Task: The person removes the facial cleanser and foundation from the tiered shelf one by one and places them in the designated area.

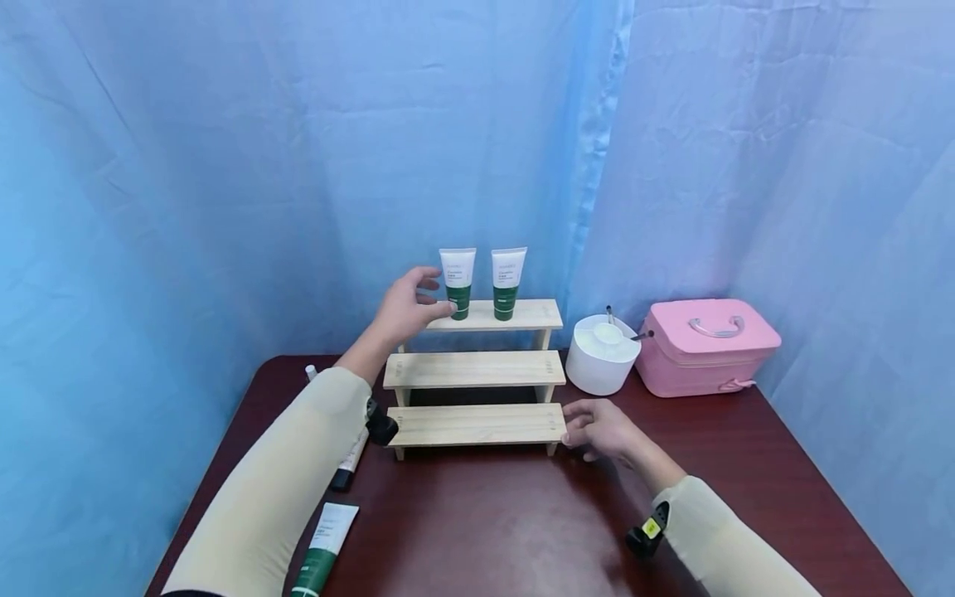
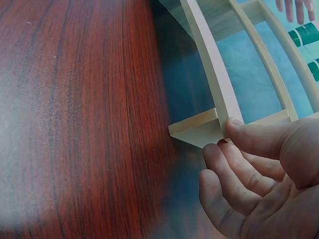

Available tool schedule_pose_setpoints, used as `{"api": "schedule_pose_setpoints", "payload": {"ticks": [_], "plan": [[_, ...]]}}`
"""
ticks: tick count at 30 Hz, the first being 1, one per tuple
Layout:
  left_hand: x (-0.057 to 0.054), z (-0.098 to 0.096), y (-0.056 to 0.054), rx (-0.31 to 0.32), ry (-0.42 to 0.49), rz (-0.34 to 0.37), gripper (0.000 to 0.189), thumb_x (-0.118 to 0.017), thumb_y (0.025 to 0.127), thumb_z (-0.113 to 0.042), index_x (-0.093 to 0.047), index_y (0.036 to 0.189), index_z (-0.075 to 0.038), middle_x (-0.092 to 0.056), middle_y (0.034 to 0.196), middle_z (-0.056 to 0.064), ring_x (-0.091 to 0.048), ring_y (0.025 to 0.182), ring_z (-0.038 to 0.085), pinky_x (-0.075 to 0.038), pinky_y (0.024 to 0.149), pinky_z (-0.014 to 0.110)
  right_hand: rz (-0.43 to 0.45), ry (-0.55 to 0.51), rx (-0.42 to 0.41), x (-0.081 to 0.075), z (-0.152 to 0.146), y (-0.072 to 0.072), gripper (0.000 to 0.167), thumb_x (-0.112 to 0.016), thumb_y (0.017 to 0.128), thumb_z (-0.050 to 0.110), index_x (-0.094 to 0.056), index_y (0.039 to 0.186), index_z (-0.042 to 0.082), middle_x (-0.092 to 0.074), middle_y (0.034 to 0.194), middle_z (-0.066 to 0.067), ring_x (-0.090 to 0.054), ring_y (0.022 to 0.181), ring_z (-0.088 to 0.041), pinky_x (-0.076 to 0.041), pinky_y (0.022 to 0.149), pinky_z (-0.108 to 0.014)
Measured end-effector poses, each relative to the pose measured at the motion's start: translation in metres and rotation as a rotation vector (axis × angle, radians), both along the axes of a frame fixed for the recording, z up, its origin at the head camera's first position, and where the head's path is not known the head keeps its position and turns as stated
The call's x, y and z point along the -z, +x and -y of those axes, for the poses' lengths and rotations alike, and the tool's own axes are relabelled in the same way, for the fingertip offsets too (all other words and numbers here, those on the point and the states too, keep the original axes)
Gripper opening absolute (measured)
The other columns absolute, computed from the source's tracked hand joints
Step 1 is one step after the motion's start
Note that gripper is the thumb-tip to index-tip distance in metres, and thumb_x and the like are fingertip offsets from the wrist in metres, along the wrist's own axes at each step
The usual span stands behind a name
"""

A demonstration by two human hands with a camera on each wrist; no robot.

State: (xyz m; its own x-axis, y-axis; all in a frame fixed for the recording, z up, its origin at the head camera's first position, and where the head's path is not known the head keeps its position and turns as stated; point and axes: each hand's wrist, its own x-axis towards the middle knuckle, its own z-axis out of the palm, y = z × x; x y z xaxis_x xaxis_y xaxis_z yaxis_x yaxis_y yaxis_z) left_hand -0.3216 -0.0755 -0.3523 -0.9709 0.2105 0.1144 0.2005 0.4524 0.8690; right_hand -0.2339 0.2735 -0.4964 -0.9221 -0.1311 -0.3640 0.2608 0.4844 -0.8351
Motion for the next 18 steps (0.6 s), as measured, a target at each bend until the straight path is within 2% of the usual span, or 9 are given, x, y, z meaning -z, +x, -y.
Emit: {"api": "schedule_pose_setpoints", "payload": {"ticks": [8,14,18], "plan": [[-0.002,-0.016,-0.007,-0.048,0.048,0.006,0.065,-0.075,0.096,-0.024,-0.044,0.153,-0.013,-0.056,0.142,0.014,-0.058,0.129,0.034,-0.051,0.104,0.050,-0.001,0.003,0.026,0.001,-0.002,0.004,0.054,-0.077,0.087,0.001,-0.058,0.137,-0.001,-0.070,0.103,-0.013,-0.069,0.080,-0.021,-0.060,0.063,-0.042],[-0.004,-0.021,-0.013,-0.083,0.084,0.003,0.046,-0.073,0.097,-0.022,-0.056,0.136,-0.007,-0.062,0.130,0.013,-0.060,0.122,0.032,-0.051,0.103,0.049,0.004,0.011,0.027,-0.002,-0.001,0.002,0.051,-0.076,0.087,0.002,-0.060,0.136,0.001,-0.071,0.101,-0.012,-0.069,0.080,-0.023,-0.060,0.063,-0.041],[-0.006,-0.021,-0.014,-0.128,0.071,-0.010,0.038,-0.073,0.097,-0.023,-0.059,0.129,-0.007,-0.063,0.126,0.012,-0.061,0.119,0.030,-0.051,0.102,0.049,0.009,0.005,0.022,-0.003,0.003,0.000,0.051,-0.075,0.087,0.000,-0.060,0.135,0.001,-0.072,0.101,-0.012,-0.069,0.082,-0.024,-0.060,0.063,-0.040]]}}
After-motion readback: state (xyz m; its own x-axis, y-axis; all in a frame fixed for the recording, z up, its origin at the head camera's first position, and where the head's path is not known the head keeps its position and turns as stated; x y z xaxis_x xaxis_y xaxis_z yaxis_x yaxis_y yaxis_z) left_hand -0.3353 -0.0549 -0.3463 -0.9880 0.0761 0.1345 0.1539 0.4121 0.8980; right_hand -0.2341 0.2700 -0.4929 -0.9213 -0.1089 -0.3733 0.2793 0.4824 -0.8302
